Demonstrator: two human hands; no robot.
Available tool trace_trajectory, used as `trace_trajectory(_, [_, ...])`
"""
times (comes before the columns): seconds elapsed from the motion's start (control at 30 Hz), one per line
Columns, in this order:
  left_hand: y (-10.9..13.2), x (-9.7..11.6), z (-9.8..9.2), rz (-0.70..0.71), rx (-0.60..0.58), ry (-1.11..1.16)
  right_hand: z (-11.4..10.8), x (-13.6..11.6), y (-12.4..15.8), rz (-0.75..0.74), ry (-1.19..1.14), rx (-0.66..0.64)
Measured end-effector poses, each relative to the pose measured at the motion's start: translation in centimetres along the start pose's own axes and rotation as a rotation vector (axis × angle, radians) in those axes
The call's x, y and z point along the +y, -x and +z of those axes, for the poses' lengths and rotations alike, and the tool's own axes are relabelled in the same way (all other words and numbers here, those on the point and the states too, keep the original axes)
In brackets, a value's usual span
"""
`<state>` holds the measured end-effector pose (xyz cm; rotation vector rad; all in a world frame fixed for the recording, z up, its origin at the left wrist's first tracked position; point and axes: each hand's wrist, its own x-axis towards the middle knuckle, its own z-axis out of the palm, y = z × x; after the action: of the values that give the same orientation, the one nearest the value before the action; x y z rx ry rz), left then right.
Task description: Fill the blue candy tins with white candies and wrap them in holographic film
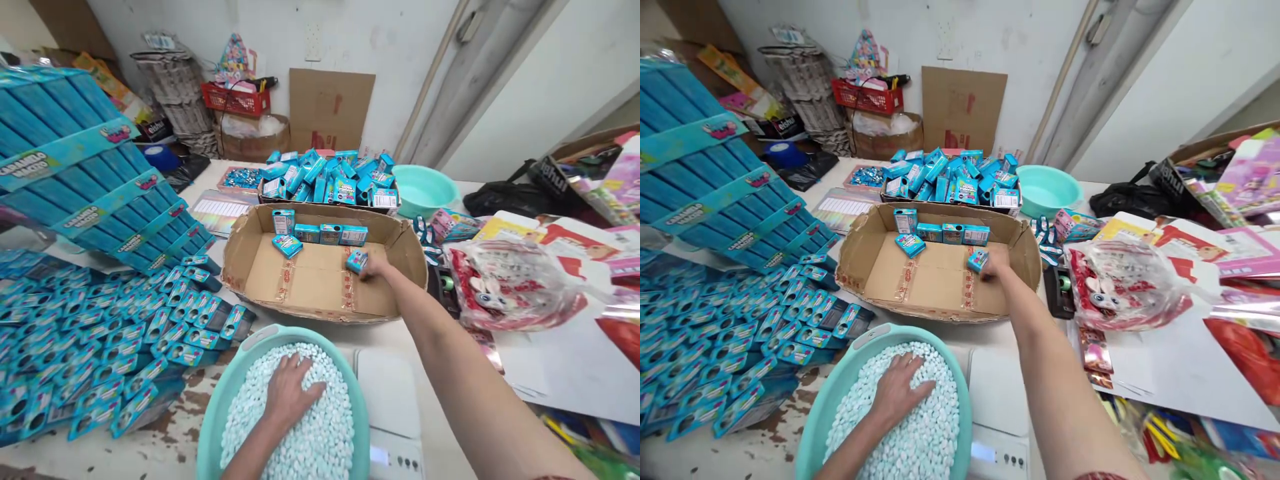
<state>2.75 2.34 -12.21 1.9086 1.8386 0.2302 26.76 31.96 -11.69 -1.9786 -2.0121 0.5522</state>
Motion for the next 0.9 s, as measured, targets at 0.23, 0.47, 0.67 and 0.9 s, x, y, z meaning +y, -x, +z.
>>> trace_trajectory(0.23, [3.6,-0.8,-0.2,0.094,-0.032,-0.048,-5.0,-5.8,11.3,-0.242,-0.55,-0.181])
trace_trajectory(0.47, [3.0,-2.4,-2.0,-0.167,-0.093,0.681,-4.7,-10.6,29.2,0.189,-1.383,-0.156])
trace_trajectory(0.67, [3.0,-3.0,-4.0,-0.516,-0.291,1.577,-0.7,-12.3,36.8,0.425,-1.452,0.035])
trace_trajectory(0.9, [4.2,1.1,-9.5,-0.398,-0.312,1.83,1.9,-14.3,40.0,0.257,-0.924,0.19])
